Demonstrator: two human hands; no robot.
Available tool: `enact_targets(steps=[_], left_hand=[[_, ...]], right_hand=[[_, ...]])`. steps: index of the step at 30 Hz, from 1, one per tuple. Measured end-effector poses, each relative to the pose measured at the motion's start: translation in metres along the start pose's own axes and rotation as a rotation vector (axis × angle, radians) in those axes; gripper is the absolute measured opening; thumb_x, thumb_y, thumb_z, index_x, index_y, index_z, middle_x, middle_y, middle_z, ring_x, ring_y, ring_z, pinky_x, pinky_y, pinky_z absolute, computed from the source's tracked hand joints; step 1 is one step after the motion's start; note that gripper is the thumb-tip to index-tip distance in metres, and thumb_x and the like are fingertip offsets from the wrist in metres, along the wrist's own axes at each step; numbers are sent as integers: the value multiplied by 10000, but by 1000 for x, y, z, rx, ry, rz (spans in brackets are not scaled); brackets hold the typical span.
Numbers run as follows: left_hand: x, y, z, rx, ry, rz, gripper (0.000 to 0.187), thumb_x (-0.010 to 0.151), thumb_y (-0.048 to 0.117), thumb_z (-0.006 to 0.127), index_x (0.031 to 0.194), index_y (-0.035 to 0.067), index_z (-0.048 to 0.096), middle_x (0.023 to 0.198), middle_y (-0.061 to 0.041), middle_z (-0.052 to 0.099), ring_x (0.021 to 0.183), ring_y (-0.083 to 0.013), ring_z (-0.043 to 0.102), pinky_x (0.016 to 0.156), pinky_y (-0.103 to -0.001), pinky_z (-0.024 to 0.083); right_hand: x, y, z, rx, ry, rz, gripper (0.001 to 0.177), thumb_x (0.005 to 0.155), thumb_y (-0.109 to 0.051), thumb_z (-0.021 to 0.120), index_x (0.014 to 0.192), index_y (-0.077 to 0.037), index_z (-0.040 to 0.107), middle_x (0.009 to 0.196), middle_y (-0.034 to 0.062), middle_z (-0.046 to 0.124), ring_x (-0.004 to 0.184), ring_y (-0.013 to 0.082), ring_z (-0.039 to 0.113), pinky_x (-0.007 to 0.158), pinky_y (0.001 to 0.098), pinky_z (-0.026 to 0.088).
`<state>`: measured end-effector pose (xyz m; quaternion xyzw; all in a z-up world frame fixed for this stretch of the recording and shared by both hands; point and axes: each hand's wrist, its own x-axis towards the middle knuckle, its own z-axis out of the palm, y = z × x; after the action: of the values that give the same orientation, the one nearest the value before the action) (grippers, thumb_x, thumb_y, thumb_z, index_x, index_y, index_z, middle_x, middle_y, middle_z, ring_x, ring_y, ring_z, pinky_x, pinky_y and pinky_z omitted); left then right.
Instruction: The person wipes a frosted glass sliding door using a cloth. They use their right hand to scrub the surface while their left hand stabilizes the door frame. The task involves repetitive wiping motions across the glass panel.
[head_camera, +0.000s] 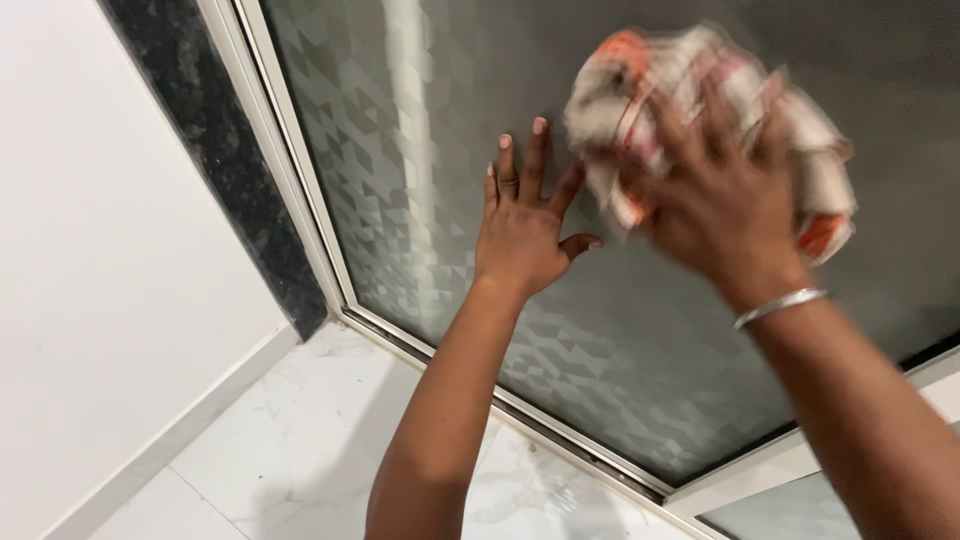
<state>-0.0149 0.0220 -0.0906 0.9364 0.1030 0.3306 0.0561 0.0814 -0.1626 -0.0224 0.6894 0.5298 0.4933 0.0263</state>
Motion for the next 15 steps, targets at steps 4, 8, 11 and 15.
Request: enact_targets(steps=[4, 8, 11, 15], left_hand=[[1, 1, 5, 8, 31, 7, 1034, 750, 669, 715, 1588, 386, 179, 1675, -111, -45, 1533, -478, 17, 1222, -617, 192], [0, -1, 10, -2, 63, 8, 1060, 737, 660, 728, 1582, 403, 141, 1682, -110, -38, 1540, -479, 40, 1217, -612, 224], [-1, 2, 11, -20, 58, 4, 1040, 749, 624, 745, 1584, 389, 171, 1685, -113, -34, 1543, -474, 54, 1214, -583, 246], [-3, -1, 4, 30, 12, -7, 848, 783, 562, 780, 1464, 372, 312, 1709, -93, -24, 1568, -434, 79, 1229, -523, 271]], right_hand=[[23, 36, -23, -106, 103, 152, 481, 1041, -429, 569, 1496, -282, 519, 1683, 195, 315, 1574, 483, 239, 1161, 758, 165], [29, 35, -24, -127, 140, 187, 479, 1071, -351, 513, 1544, -280, 482, 1712, 209, 300, 1559, 485, 225, 1185, 766, 139], [17, 16, -13, 29, 113, 166, 428, 1093, -455, 603, 1480, -273, 622, 1720, 207, 309, 1527, 519, 215, 1130, 779, 105], [-13, -22, 1, -192, -92, 39, 409, 964, -542, 665, 1362, -452, 698, 1735, 21, 324, 1619, 317, 193, 1264, 664, 73]])
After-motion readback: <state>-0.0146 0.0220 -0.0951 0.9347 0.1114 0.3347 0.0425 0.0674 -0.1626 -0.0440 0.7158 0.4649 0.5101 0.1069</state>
